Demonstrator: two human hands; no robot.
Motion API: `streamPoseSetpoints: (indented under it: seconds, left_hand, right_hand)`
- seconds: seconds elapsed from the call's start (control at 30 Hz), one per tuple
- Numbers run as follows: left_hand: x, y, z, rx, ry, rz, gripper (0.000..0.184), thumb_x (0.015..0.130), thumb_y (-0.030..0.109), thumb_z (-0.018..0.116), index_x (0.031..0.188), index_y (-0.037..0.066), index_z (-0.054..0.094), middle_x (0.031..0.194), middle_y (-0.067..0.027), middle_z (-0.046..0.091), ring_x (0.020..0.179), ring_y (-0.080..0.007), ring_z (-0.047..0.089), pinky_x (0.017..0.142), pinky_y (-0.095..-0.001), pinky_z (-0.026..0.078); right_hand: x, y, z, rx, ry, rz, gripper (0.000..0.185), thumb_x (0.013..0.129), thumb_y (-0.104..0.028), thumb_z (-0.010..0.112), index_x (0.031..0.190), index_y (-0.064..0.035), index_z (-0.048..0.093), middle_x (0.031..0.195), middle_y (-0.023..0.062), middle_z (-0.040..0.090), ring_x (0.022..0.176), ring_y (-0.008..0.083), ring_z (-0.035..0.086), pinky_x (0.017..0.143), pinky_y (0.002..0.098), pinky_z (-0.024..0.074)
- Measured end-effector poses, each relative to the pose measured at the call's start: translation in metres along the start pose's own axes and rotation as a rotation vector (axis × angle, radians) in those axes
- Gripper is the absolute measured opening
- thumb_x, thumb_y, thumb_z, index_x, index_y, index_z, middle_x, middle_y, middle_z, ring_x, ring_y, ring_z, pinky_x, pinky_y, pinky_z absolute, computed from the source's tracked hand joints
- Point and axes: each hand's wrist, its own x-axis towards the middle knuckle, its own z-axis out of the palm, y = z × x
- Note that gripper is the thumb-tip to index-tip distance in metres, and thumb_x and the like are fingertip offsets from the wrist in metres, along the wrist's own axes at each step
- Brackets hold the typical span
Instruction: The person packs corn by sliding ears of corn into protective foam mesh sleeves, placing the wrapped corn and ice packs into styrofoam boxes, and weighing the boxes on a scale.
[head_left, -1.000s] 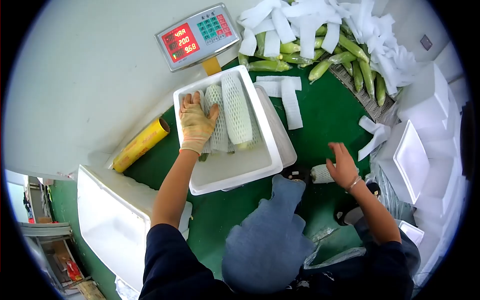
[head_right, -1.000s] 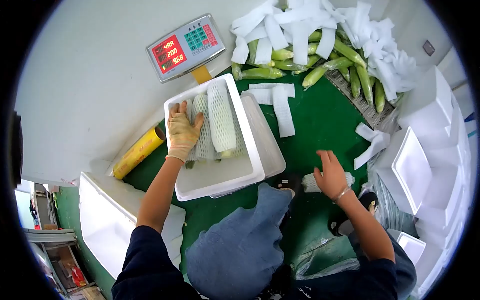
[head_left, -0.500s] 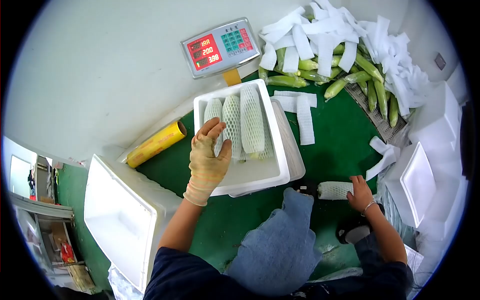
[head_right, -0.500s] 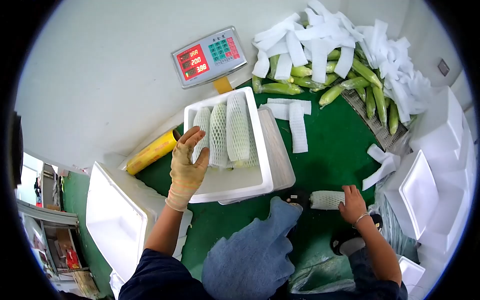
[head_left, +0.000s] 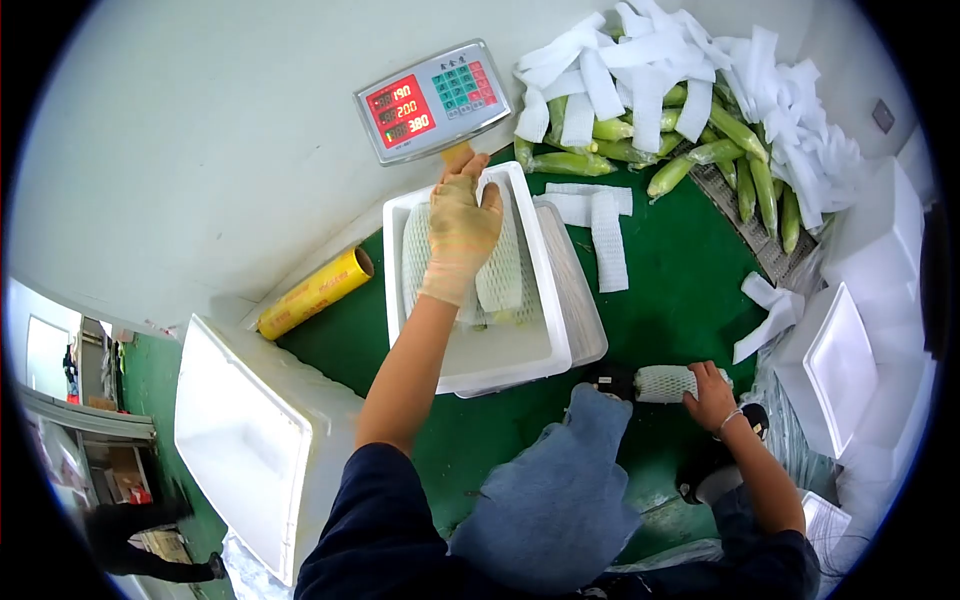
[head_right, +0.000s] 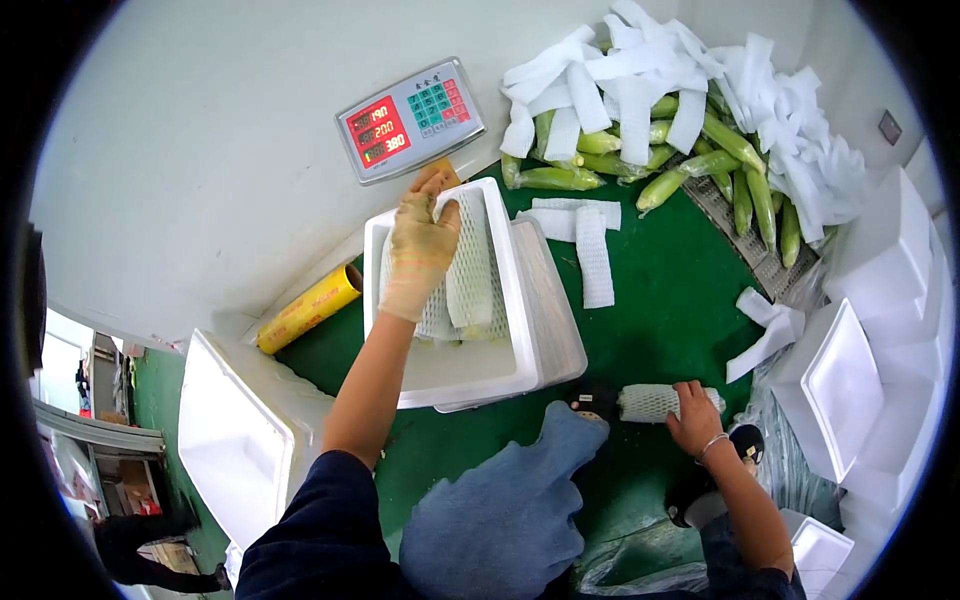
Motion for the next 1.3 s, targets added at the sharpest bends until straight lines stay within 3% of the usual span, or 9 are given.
streamPoseSetpoints:
  seconds: [0.27, 0.4, 0.63, 0.83, 1.0, 1.07, 1.13, 1.17, 1.3]
  left_hand:
    - [-0.036, -0.1, 0.051, 0.904, -0.688, 0.669, 0.042, 0.088, 0.015, 0.043, 0.124, -0.007, 0.047, 0.126, -0.0212, 0.05, 0.121, -0.0326, 0.044, 0.102, -0.0426, 0.034]
    - [-0.037, -0.075, 0.057, 0.337, -0.418, -0.048, 0.035, 0.086, 0.014, 0.053, 0.119, 0.003, 0.057, 0.129, -0.0169, 0.05, 0.122, -0.0286, 0.044, 0.104, -0.036, 0.033]
    - [0.027, 0.017, 0.063, 0.093, -0.107, 0.237, 0.038, 0.082, -0.005, 0.058, 0.118, 0.001, 0.05, 0.117, -0.0113, 0.056, 0.114, -0.0247, 0.051, 0.096, -0.0333, 0.041]
    - [0.067, 0.155, 0.207, -0.411, -0.831, -0.029, 0.025, 0.088, 0.01, 0.052, 0.111, 0.003, 0.059, 0.1, -0.0045, 0.063, 0.085, -0.0139, 0.057, 0.08, -0.0246, 0.044]
    - [0.01, 0.111, 0.367, -0.853, -1.263, -0.452, 0.034, 0.087, 0.018, 0.055, 0.119, 0.004, 0.054, 0.111, -0.0046, 0.061, 0.093, -0.0157, 0.059, 0.084, -0.0274, 0.045]
    - [-0.001, 0.101, 0.38, -1.082, -1.171, -0.755, 0.044, 0.084, 0.021, 0.062, 0.122, 0.003, 0.05, 0.114, -0.0075, 0.058, 0.106, -0.0151, 0.052, 0.094, -0.0308, 0.039]
    - [0.005, 0.092, 0.392, -0.893, -1.114, -0.891, 0.048, 0.083, 0.024, 0.064, 0.123, 0.004, 0.049, 0.119, -0.0072, 0.054, 0.116, -0.017, 0.046, 0.102, -0.0343, 0.032]
    - [0.004, 0.08, 0.4, -0.988, -1.065, -0.894, 0.046, 0.084, 0.027, 0.063, 0.122, 0.005, 0.05, 0.12, -0.0042, 0.054, 0.114, -0.0186, 0.048, 0.1, -0.0356, 0.033]
    - [0.018, 0.032, 0.45, -0.97, -0.874, -0.777, 0.021, 0.085, 0.007, 0.058, 0.104, 0.0, 0.053, 0.106, -0.01, 0.055, 0.1, -0.0213, 0.053, 0.09, -0.0301, 0.042]
  right_hand:
    - [0.009, 0.05, 0.011, -0.027, 0.146, -0.077, 0.033, 0.073, -0.014, 0.06, 0.101, -0.0027, 0.046, 0.096, 0.0186, 0.05, 0.09, 0.0363, 0.053, 0.077, 0.0449, 0.0452]
    - [0.043, 0.106, -0.031, -0.181, 0.316, 0.072, 0.031, 0.069, -0.008, 0.062, 0.097, -0.0035, 0.049, 0.093, 0.0159, 0.052, 0.091, 0.0333, 0.054, 0.076, 0.0407, 0.0464]
    - [0.069, 0.188, -0.034, -0.744, -0.355, -0.361, 0.044, 0.07, -0.019, 0.064, 0.113, -0.0171, 0.055, 0.104, 0.0074, 0.055, 0.106, 0.027, 0.048, 0.09, 0.0397, 0.0356]
    - [0.129, 0.124, -0.107, 0.372, 0.583, -0.247, 0.028, 0.076, -0.006, 0.065, 0.103, -0.0112, 0.057, 0.102, 0.0071, 0.062, 0.087, 0.0214, 0.061, 0.073, 0.031, 0.0495]
    - [0.25, 0.117, -0.084, 1.92, 0.568, -0.118, 0.017, 0.081, -0.006, 0.068, 0.095, -0.008, 0.06, 0.088, 0.0034, 0.063, 0.08, 0.0114, 0.059, 0.069, 0.0246, 0.0483]
    - [0.289, 0.121, -0.057, 1.903, 0.737, 0.07, 0.014, 0.084, -0.011, 0.065, 0.096, -0.0068, 0.062, 0.088, 0.0028, 0.064, 0.081, 0.0147, 0.06, 0.071, 0.0285, 0.0489]
    - [0.32, 0.136, -0.042, 0.505, 0.861, -0.002, 0.019, 0.088, -0.018, 0.058, 0.1, -0.0044, 0.063, 0.089, 0.0023, 0.065, 0.081, 0.0205, 0.061, 0.075, 0.0347, 0.0488]
    - [0.341, 0.126, -0.019, 1.501, 0.934, 0.067, 0.028, 0.09, -0.024, 0.052, 0.105, -0.003, 0.062, 0.097, 0.0047, 0.065, 0.09, 0.0254, 0.061, 0.081, 0.039, 0.0471]
    - [0.408, 0.126, 0.01, 1.493, 1.179, 0.187, 0.028, 0.09, -0.019, 0.053, 0.111, -0.0006, 0.056, 0.103, 0.0093, 0.062, 0.088, 0.0251, 0.06, 0.081, 0.0376, 0.0483]
